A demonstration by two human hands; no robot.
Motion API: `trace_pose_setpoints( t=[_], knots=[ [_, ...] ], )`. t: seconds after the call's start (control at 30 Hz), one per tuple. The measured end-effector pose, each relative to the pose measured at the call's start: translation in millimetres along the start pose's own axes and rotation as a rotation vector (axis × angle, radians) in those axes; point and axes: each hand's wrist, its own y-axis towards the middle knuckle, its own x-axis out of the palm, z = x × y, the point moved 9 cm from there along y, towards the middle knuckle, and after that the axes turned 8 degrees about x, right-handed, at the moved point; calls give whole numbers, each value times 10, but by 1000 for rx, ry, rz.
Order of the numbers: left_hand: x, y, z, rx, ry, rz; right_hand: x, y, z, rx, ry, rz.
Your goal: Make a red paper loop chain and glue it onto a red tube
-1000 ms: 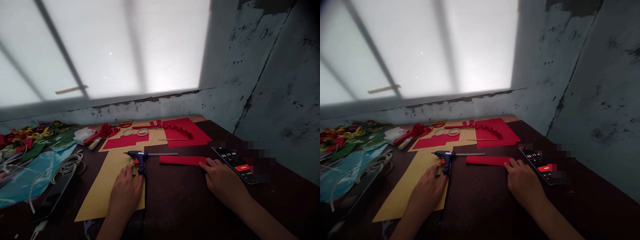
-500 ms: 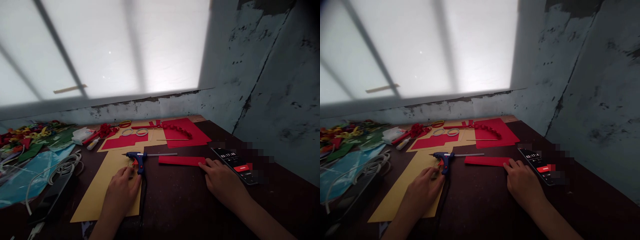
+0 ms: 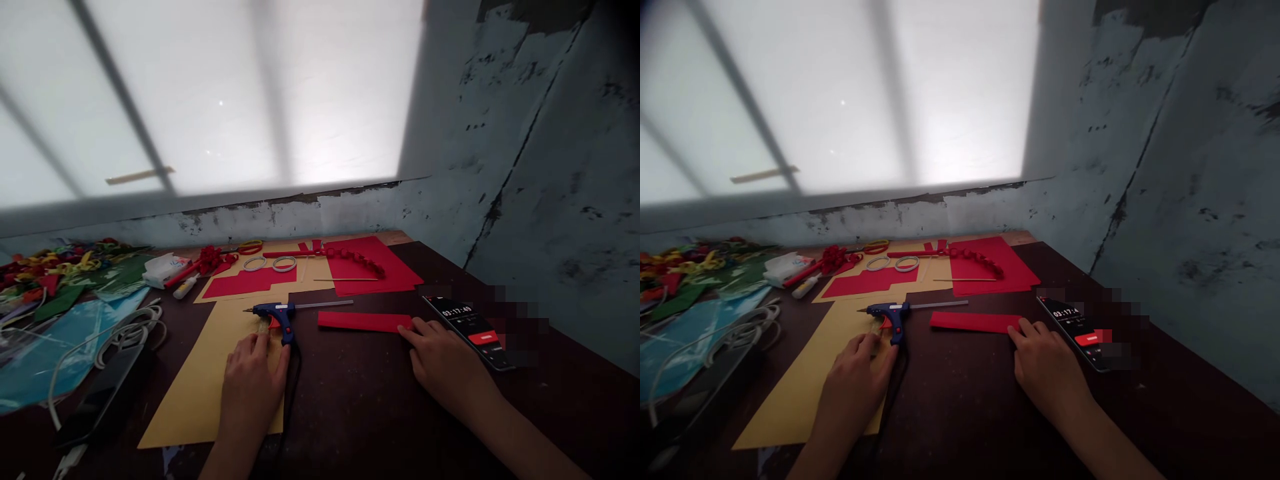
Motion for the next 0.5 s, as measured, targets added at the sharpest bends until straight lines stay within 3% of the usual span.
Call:
trace_pose_setpoints(
  t=[0.2,0.37,0.5],
  knots=[
    [-34,21,-39,-5,-48,-4,9,3,19,-14,31,15],
    [-312,-136,-81,-31,-129,76,-5,4,27,-8,55,25],
    [-275,-433,57,31,-193,-180,-17,-3,15,-12,51,25]
  ],
)
